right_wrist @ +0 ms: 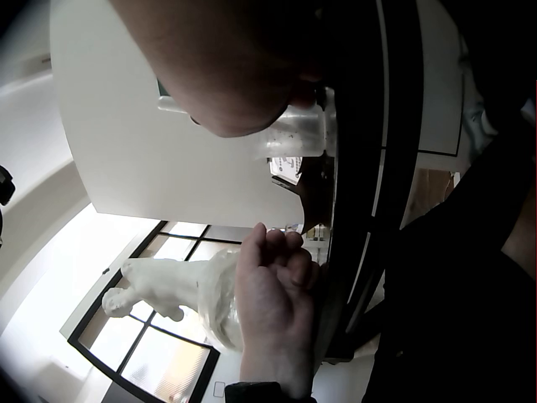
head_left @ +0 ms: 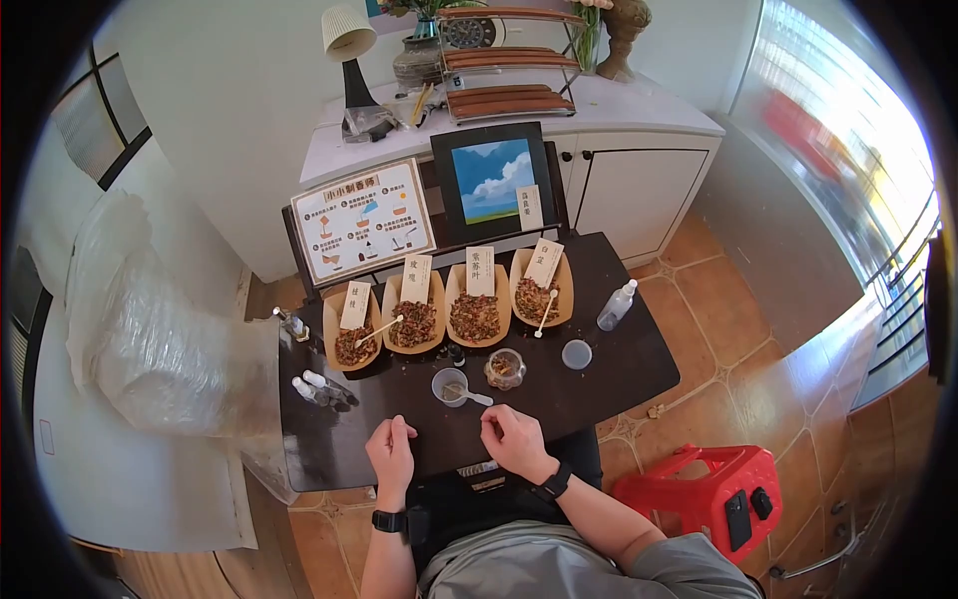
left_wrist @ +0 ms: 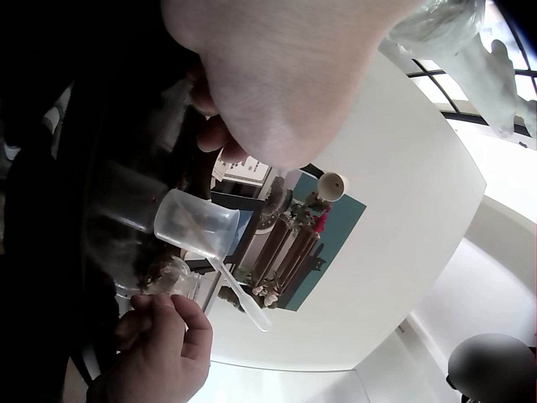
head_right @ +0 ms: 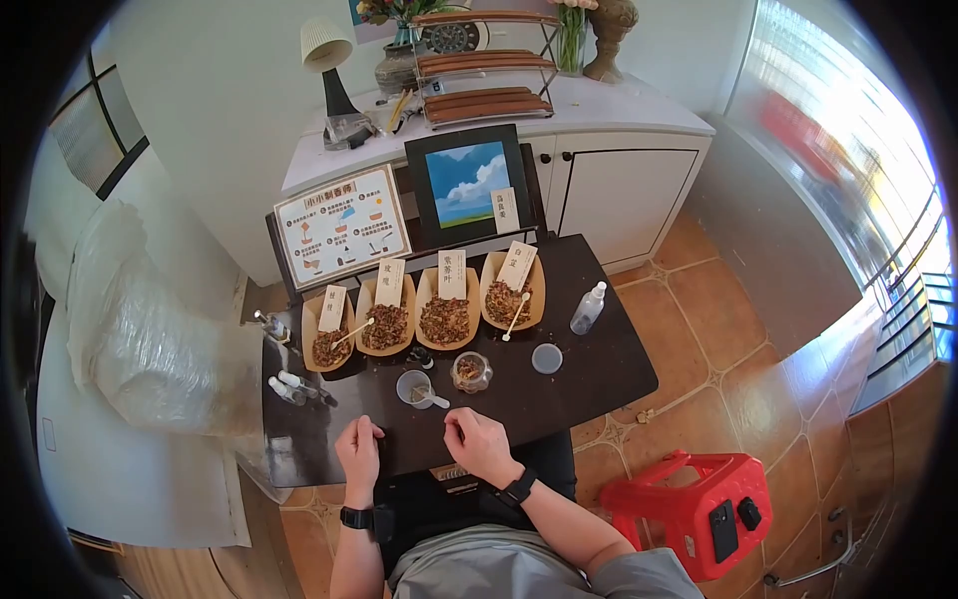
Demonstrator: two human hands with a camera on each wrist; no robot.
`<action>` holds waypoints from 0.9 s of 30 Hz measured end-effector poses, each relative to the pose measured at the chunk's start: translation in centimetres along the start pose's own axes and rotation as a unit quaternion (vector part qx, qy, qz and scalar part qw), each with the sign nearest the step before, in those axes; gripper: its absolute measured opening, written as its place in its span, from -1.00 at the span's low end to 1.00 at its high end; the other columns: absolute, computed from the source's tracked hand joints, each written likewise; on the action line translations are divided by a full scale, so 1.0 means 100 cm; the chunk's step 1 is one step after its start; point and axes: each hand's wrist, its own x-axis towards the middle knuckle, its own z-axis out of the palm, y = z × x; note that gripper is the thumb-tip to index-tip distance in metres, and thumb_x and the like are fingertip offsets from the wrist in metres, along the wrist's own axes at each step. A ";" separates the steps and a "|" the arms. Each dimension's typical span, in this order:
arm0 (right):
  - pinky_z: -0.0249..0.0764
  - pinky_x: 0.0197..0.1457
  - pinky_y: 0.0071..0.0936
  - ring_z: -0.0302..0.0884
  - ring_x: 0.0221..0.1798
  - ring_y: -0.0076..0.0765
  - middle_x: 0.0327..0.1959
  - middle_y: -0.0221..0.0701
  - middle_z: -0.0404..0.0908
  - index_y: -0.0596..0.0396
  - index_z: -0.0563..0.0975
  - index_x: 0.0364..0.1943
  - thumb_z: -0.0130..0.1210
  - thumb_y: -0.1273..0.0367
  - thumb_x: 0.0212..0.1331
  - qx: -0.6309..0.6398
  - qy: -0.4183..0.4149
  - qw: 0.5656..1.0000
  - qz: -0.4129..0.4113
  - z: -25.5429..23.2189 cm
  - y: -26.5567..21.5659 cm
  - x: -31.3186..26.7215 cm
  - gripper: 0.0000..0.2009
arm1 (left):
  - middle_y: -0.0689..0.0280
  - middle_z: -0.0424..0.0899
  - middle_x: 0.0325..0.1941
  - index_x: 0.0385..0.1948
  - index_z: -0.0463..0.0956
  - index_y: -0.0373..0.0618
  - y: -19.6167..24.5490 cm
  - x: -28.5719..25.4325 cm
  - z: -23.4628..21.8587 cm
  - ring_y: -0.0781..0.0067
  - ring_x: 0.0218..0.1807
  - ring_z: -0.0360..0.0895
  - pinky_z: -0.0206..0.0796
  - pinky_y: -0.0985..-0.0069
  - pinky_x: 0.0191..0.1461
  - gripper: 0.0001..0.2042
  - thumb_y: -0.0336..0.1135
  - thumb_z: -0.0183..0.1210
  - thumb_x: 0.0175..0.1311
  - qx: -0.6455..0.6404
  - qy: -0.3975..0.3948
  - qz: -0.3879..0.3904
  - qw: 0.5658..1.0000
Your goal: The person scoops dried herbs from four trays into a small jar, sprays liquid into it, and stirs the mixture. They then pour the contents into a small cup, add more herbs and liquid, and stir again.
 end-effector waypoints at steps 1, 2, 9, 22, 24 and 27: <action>0.60 -0.32 -0.26 0.70 -0.40 -0.11 -0.43 -0.30 0.67 0.08 0.58 -0.22 0.27 0.52 0.18 0.000 0.001 1.000 -0.001 0.000 0.000 0.000 -0.87 | 0.35 0.59 -0.54 -0.51 0.59 -0.29 0.000 0.000 0.000 0.64 -0.46 0.36 0.19 0.53 -0.35 -0.61 -0.26 0.11 0.60 -0.001 0.000 0.000 1.000; 0.60 -0.32 -0.26 0.70 -0.40 -0.11 -0.43 -0.30 0.67 0.08 0.58 -0.22 0.27 0.52 0.18 0.000 0.001 1.000 -0.001 0.000 0.000 0.000 -0.87 | 0.35 0.60 -0.54 -0.51 0.59 -0.30 0.000 0.000 0.000 0.64 -0.46 0.38 0.19 0.53 -0.35 -0.61 -0.26 0.11 0.60 -0.002 -0.001 -0.001 1.000; 0.60 -0.31 -0.26 0.69 -0.40 -0.11 -0.43 -0.30 0.66 0.08 0.58 -0.21 0.27 0.53 0.17 0.003 -0.002 1.000 0.000 0.000 0.001 0.000 -0.86 | 0.32 0.64 -0.52 -0.49 0.60 -0.31 0.000 0.000 0.001 0.62 -0.43 0.46 0.28 0.55 -0.30 -0.62 -0.27 0.11 0.60 -0.001 0.001 0.001 1.000; 0.51 -0.43 -0.31 0.59 -0.53 -0.21 -0.50 -0.33 0.59 0.06 0.57 -0.28 0.26 0.54 0.17 0.007 0.002 1.000 0.011 0.004 0.003 -0.001 -0.89 | 0.46 0.64 -0.47 -0.26 0.69 -0.26 0.010 -0.003 0.006 0.80 -0.52 0.32 0.13 0.68 -0.44 -0.71 -0.23 0.13 0.62 -0.038 0.011 0.032 0.999; 0.51 -0.43 -0.30 0.60 -0.53 -0.20 -0.50 -0.33 0.59 0.06 0.57 -0.27 0.26 0.54 0.17 0.007 0.002 1.000 0.012 0.004 0.002 -0.001 -0.88 | 0.46 0.64 -0.47 -0.25 0.69 -0.25 0.008 -0.003 0.005 0.80 -0.52 0.31 0.12 0.68 -0.44 -0.72 -0.23 0.13 0.62 -0.034 0.011 0.034 0.999; 0.52 -0.42 -0.30 0.62 -0.51 -0.18 -0.49 -0.32 0.61 0.06 0.57 -0.26 0.27 0.54 0.17 0.000 0.004 1.000 0.008 0.003 0.003 -0.001 -0.87 | 0.40 0.67 -0.44 -0.22 0.70 -0.28 0.010 -0.003 0.004 0.72 -0.44 0.45 0.25 0.65 -0.33 -0.73 -0.26 0.13 0.60 -0.028 0.004 0.017 0.999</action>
